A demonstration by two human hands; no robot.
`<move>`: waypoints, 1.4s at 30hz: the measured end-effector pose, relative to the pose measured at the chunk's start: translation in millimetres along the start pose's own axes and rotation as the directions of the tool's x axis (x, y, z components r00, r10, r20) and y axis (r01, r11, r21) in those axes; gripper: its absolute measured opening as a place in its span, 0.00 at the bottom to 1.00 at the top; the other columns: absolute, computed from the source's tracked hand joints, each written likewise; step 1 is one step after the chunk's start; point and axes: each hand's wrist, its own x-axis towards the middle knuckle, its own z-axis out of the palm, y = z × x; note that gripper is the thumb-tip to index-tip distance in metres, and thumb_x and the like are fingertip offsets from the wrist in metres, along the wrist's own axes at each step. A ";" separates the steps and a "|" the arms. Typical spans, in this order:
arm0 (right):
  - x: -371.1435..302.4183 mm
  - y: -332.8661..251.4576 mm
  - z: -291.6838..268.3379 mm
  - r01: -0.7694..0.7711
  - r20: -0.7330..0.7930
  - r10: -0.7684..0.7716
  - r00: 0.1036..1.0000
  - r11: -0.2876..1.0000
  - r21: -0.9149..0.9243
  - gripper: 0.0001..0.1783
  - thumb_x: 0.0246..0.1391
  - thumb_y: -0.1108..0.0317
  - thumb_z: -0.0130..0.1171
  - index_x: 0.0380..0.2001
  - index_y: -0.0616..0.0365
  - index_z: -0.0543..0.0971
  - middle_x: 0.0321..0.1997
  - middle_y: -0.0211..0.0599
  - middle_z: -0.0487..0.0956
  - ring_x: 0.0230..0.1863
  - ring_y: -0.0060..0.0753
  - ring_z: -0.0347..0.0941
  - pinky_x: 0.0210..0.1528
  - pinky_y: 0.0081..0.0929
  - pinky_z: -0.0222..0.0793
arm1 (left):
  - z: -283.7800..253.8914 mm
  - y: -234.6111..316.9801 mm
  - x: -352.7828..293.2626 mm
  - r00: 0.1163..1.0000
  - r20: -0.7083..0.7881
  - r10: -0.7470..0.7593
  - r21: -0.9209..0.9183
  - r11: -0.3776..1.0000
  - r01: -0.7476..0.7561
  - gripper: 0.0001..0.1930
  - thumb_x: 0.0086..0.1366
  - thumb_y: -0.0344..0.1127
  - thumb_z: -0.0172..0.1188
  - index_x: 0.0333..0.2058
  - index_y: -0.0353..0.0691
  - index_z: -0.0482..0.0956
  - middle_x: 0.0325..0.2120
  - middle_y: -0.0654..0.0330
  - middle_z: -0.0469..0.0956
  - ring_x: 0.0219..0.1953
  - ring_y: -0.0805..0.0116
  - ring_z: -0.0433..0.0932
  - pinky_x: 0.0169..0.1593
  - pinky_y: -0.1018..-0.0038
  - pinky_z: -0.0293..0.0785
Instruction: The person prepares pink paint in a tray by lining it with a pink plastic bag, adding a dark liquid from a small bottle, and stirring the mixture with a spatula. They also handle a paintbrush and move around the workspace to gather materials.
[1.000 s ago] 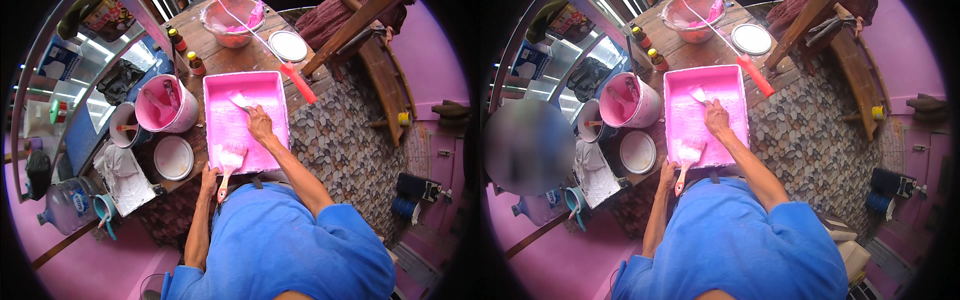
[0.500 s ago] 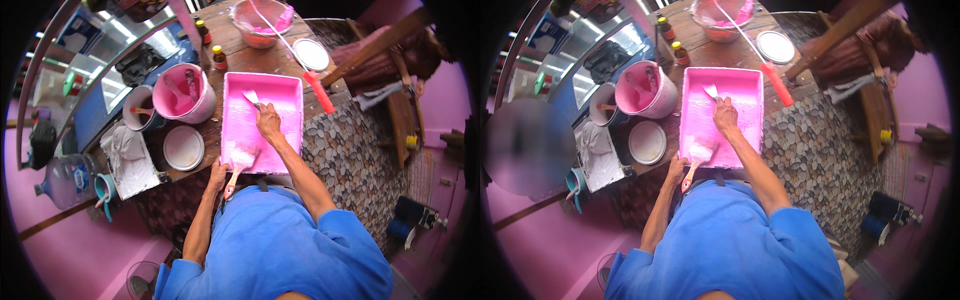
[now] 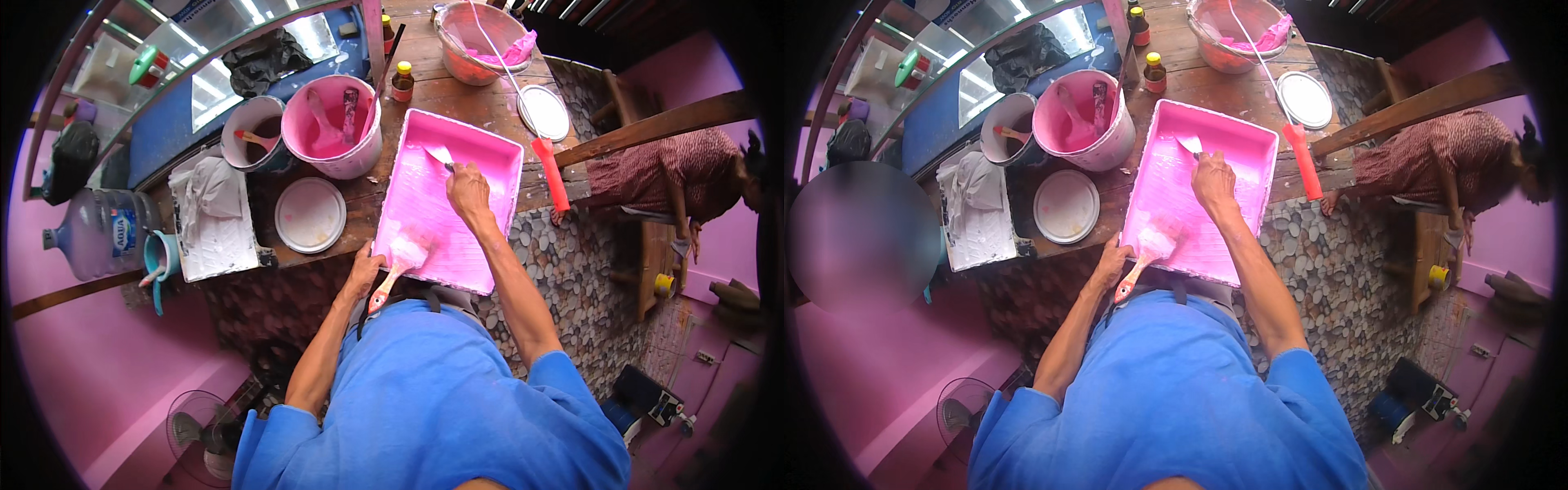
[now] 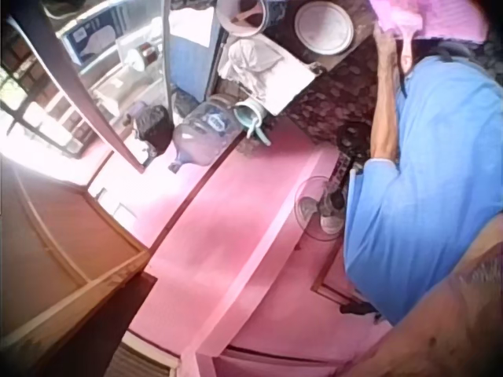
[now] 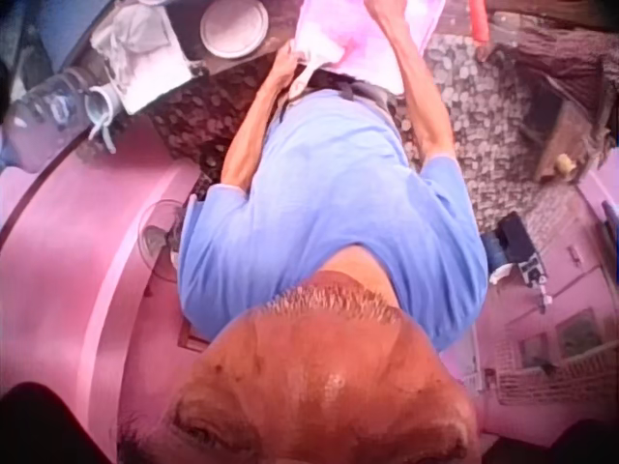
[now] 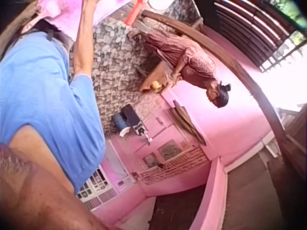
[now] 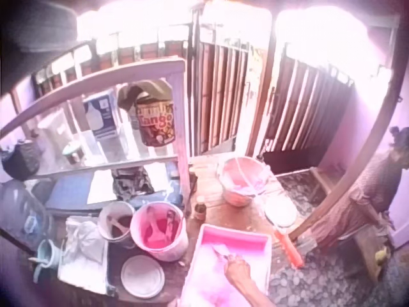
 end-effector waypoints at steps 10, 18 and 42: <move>-10.2 13.8 -2.9 0.087 0.072 -0.083 0.994 0.995 -0.053 0.16 0.53 0.69 0.42 0.41 0.64 0.75 0.37 0.58 0.71 0.34 0.57 0.74 0.38 0.46 0.71 | 1.2 -4.2 -0.3 0.998 -0.007 0.056 -0.020 0.998 -0.056 0.32 0.46 0.22 0.52 0.54 0.27 0.62 0.32 0.60 0.74 0.31 0.73 0.71 0.36 0.81 0.68; -32.8 35.9 -20.1 0.015 0.046 -0.012 0.999 0.997 -0.071 0.15 0.53 0.67 0.46 0.39 0.67 0.73 0.36 0.60 0.71 0.32 0.58 0.74 0.36 0.48 0.71 | 1.8 -4.9 -0.7 0.999 -0.004 0.045 -0.034 0.998 -0.045 0.24 0.45 0.21 0.50 0.46 0.31 0.68 0.29 0.62 0.72 0.30 0.74 0.69 0.35 0.81 0.66; -71.2 82.1 10.4 -0.289 -0.324 0.432 0.842 0.867 0.405 0.16 0.53 0.66 0.45 0.40 0.66 0.74 0.34 0.55 0.77 0.37 0.51 0.74 0.44 0.41 0.65 | 5.1 -5.3 -0.9 0.999 -0.037 0.010 -0.065 0.998 -0.012 0.23 0.44 0.22 0.49 0.44 0.32 0.70 0.30 0.61 0.71 0.33 0.71 0.69 0.38 0.80 0.66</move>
